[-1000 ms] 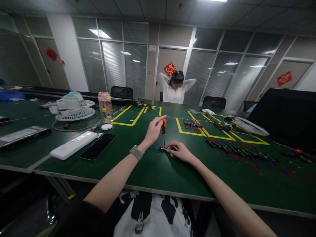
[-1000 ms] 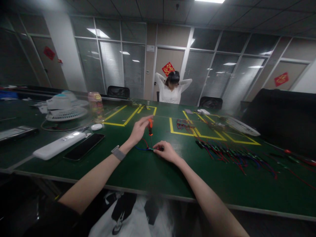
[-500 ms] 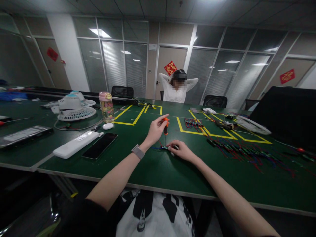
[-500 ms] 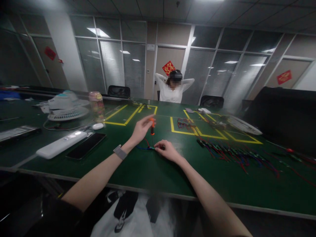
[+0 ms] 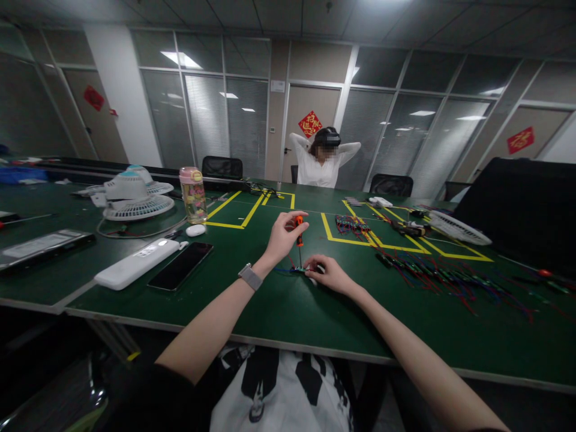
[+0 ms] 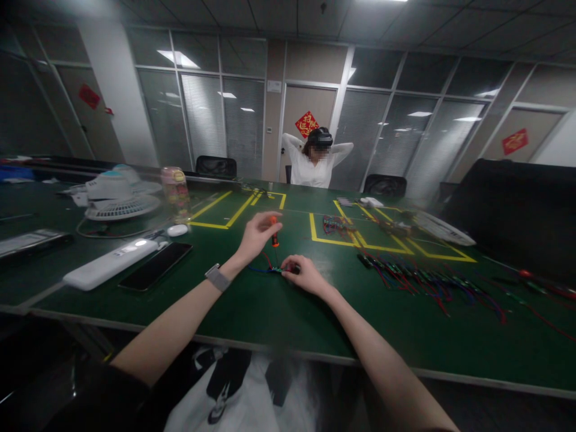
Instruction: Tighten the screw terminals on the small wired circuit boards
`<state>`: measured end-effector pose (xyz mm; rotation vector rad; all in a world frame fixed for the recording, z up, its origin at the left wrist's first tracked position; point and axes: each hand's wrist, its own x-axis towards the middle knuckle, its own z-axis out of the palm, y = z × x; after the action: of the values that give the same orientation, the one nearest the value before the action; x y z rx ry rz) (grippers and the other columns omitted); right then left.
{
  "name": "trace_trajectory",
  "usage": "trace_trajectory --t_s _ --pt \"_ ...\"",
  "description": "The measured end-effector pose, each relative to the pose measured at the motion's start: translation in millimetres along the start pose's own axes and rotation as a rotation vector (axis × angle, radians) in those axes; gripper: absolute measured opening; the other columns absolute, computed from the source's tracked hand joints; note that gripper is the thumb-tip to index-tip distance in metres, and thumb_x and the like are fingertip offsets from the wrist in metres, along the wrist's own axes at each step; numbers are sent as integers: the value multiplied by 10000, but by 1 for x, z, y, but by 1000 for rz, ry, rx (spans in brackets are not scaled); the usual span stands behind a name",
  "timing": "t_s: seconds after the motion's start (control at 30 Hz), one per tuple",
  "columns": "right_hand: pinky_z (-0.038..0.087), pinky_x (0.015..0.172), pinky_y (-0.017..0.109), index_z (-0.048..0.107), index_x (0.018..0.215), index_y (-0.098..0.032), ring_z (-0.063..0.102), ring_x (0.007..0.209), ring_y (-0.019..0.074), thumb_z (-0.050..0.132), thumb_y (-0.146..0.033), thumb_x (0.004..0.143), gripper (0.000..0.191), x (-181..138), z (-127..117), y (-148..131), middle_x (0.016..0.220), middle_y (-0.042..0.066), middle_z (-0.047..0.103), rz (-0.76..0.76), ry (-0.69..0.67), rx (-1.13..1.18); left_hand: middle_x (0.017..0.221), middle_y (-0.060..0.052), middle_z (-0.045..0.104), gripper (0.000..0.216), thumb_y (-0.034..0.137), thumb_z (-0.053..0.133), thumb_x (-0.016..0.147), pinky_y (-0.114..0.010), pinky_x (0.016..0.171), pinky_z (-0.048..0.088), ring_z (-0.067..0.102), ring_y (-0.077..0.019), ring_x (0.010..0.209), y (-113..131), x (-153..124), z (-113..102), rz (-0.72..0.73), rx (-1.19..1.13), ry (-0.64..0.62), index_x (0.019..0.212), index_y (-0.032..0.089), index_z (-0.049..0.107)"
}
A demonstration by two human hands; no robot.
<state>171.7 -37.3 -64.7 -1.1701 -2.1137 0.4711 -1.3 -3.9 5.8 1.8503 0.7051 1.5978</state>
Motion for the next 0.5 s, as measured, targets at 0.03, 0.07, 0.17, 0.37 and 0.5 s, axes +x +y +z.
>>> trace_trajectory --t_s 0.03,0.07,0.17,0.37,0.5 --pt "421 649 246 652 856 -167 524 662 132 629 -229 730 142 0 0 0 709 4 576 4 0 0 1040 -63 590 262 276 602 770 -271 809 477 585 -154 904 -1 0 -1 10 26 17 1015 200 658" --pt "422 648 246 652 856 -167 525 664 133 630 -233 730 144 0 0 1 714 6 578 7 -1 -1 1064 -65 585 260 279 568 796 -275 828 470 578 -159 940 -1 1 -1 6 22 15 1030 208 656" --pt "421 646 249 654 858 -167 525 667 136 621 -249 742 146 0 1 1 718 11 588 9 -3 -8 1052 -72 621 332 250 433 868 -296 823 476 603 -158 924 -2 2 -1 -64 -145 -91 1158 200 587" --pt "417 643 248 655 862 -166 520 655 134 583 -237 768 139 0 1 1 701 8 584 -2 -2 -26 983 -61 609 289 270 603 770 -262 761 487 600 -140 823 0 -1 2 19 -12 -26 1042 185 649" --pt "415 639 246 655 873 -162 523 656 135 580 -239 770 148 0 1 2 694 7 578 1 -2 -23 1080 -71 586 269 271 508 840 -277 841 467 577 -161 976 1 0 -1 41 -10 -28 1064 209 643"
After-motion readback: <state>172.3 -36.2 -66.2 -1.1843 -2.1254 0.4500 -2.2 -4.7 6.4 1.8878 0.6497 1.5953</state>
